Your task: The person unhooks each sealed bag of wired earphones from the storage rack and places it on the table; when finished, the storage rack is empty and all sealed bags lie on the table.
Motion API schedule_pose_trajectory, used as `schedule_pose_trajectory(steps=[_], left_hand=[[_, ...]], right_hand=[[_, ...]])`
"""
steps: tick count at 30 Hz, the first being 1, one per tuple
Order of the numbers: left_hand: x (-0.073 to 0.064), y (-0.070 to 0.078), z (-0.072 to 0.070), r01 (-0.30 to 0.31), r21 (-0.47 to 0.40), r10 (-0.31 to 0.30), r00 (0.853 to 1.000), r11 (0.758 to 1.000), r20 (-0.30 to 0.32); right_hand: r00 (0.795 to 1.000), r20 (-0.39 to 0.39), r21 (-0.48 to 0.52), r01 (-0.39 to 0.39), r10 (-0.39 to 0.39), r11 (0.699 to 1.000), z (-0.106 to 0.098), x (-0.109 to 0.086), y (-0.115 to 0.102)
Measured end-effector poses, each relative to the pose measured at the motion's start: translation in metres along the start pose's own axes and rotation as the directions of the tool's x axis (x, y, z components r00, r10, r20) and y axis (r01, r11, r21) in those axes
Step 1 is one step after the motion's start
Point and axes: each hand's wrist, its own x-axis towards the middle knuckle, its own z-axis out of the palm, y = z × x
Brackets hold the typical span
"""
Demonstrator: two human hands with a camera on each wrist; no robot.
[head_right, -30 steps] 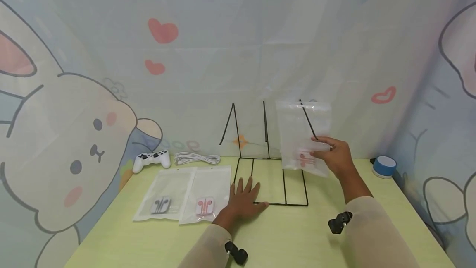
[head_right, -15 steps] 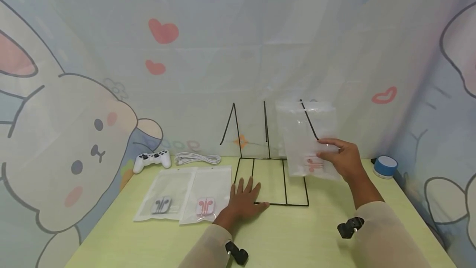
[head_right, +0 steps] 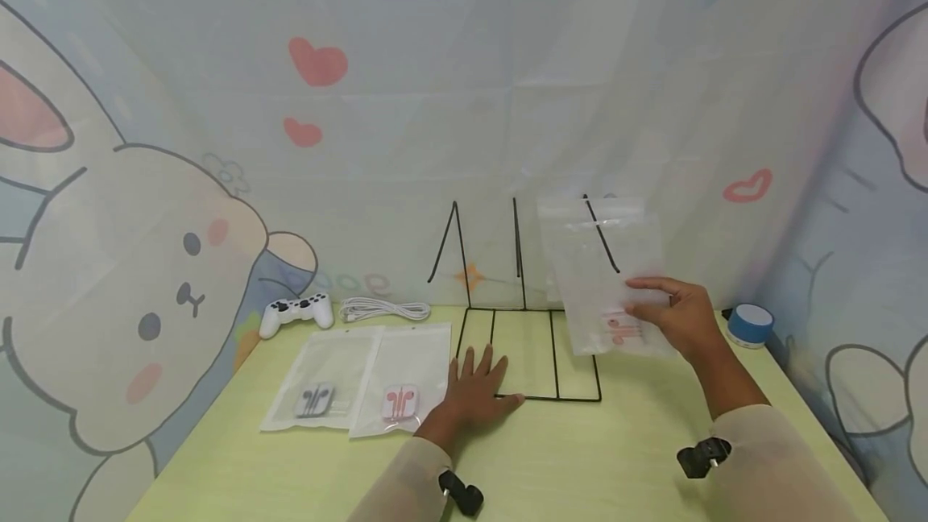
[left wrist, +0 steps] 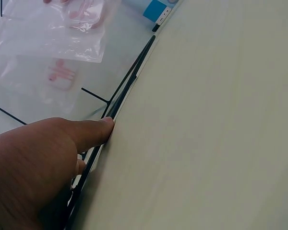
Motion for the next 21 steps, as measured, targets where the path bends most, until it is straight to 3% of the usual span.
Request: schedule_pose_trajectory(steps=[8,15,21], left_hand=[[-0.001,0.001,0.0,-0.003,-0.002,0.003,1.0,1.0,-0.01],[-0.001,0.001,0.0,-0.006,0.003,0.006,1.0,1.0,-0.017],[0.0,0.0,0.002,-0.008,0.006,0.008,1.0,1.0,-0.021]], right_hand=[[1.0,0.009,-0.011,0.022,-0.022,1.0,-0.005,-0.01,-0.001],[1.0,0.022,0.011,-0.004,0.004,1.0,-0.009,-0.015,0.002],[0.999,0.027,0.01,0.045,-0.045,0.999,-0.013,-0.021,0.002]])
